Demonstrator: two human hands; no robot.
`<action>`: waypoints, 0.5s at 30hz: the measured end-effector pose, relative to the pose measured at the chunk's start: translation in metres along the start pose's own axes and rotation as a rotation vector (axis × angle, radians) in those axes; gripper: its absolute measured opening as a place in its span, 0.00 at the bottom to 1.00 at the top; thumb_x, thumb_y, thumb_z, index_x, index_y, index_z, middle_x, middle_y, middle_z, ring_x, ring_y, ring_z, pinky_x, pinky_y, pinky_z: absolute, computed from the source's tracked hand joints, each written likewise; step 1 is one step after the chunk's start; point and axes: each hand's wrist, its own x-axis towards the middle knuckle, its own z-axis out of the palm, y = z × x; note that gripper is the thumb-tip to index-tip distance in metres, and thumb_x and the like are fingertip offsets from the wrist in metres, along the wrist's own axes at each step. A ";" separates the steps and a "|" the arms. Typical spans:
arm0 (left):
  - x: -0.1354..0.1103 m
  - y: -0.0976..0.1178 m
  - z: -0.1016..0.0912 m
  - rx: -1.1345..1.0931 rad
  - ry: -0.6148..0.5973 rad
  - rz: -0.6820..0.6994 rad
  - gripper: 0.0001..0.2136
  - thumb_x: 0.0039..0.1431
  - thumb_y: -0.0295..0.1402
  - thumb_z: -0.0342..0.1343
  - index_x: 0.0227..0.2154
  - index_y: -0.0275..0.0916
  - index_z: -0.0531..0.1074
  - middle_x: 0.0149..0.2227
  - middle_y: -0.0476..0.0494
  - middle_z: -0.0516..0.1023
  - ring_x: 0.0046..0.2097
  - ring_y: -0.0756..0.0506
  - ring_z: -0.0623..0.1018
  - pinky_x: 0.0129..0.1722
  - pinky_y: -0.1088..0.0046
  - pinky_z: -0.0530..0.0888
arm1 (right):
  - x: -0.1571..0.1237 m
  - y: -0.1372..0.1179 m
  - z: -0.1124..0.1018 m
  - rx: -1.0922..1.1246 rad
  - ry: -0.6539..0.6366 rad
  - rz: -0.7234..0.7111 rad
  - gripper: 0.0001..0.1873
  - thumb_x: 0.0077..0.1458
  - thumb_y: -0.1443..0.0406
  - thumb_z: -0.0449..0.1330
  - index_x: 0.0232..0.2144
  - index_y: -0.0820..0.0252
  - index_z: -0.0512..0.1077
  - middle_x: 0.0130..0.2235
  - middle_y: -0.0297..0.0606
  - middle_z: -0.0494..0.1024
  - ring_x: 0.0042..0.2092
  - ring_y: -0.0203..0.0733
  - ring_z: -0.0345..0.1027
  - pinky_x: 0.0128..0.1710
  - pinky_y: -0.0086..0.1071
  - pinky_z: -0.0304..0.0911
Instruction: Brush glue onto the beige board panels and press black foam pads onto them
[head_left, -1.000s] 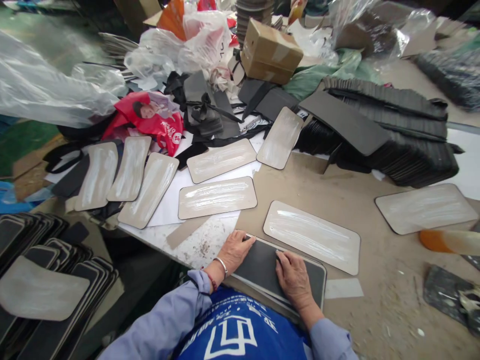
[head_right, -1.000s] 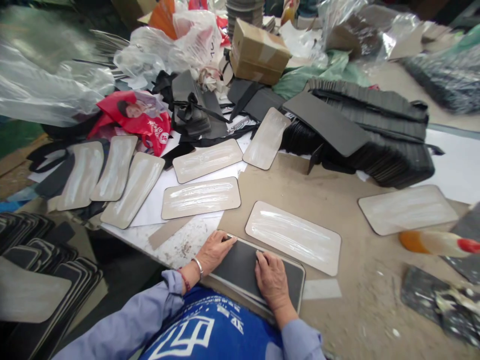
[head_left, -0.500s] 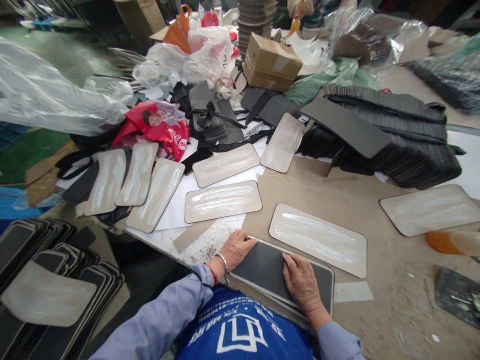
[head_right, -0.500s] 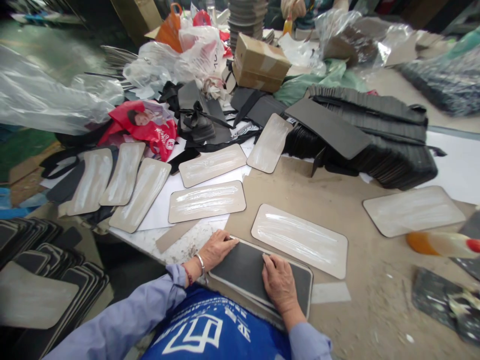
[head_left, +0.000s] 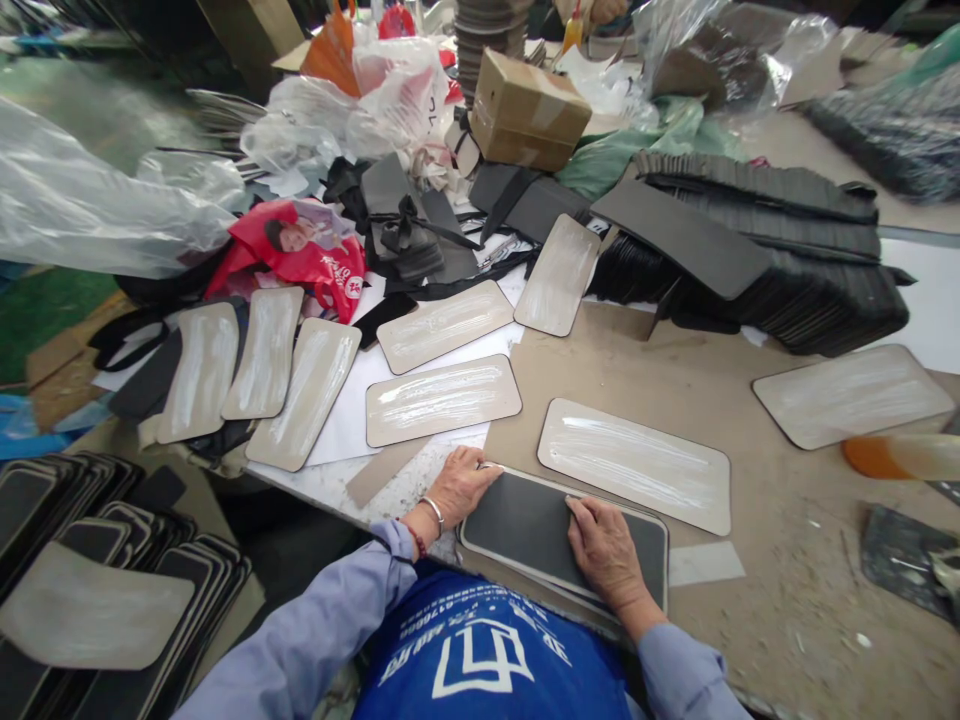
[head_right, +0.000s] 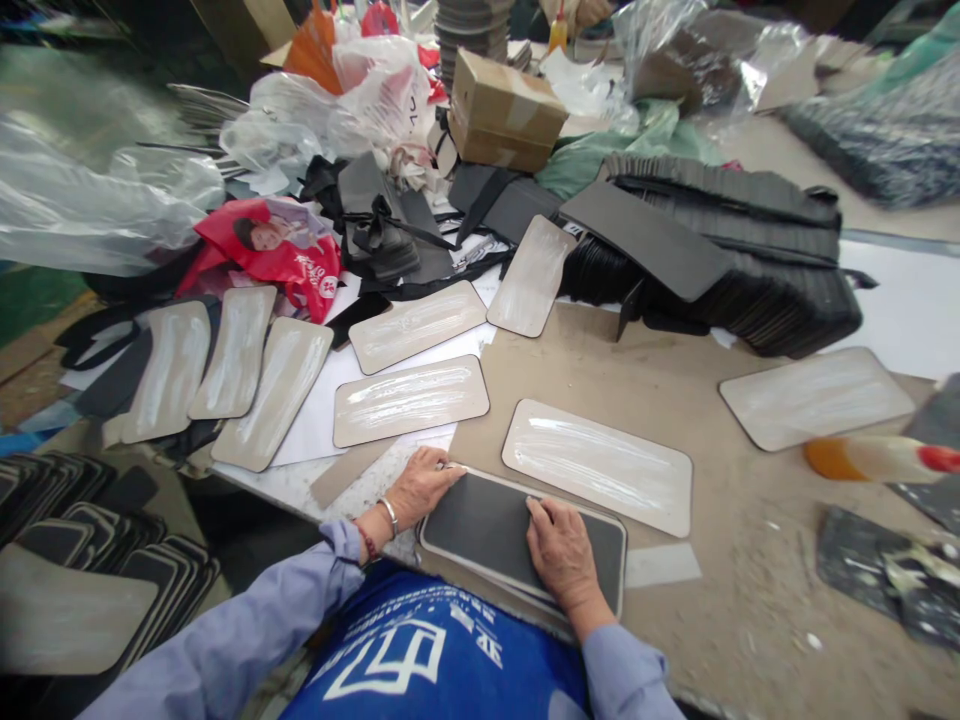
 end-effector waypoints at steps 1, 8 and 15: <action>0.000 -0.001 -0.001 -0.001 -0.002 0.004 0.12 0.58 0.30 0.46 0.39 0.45 0.73 0.35 0.42 0.66 0.38 0.46 0.63 0.38 0.68 0.66 | 0.000 0.000 0.000 0.003 -0.005 0.004 0.15 0.55 0.68 0.50 0.46 0.60 0.66 0.39 0.43 0.67 0.41 0.44 0.61 0.42 0.40 0.61; -0.003 -0.013 -0.009 0.051 -0.011 0.032 0.12 0.56 0.28 0.48 0.39 0.47 0.73 0.39 0.42 0.67 0.42 0.45 0.65 0.41 0.64 0.67 | -0.001 -0.001 0.000 -0.007 0.004 -0.002 0.15 0.55 0.68 0.50 0.46 0.60 0.66 0.39 0.43 0.68 0.40 0.44 0.61 0.41 0.39 0.62; -0.025 -0.014 -0.024 0.091 0.184 -0.009 0.08 0.55 0.26 0.48 0.37 0.39 0.69 0.44 0.38 0.67 0.47 0.42 0.67 0.45 0.59 0.68 | 0.001 0.001 0.000 -0.042 0.045 0.018 0.15 0.55 0.68 0.49 0.45 0.62 0.66 0.38 0.44 0.68 0.40 0.45 0.61 0.41 0.40 0.62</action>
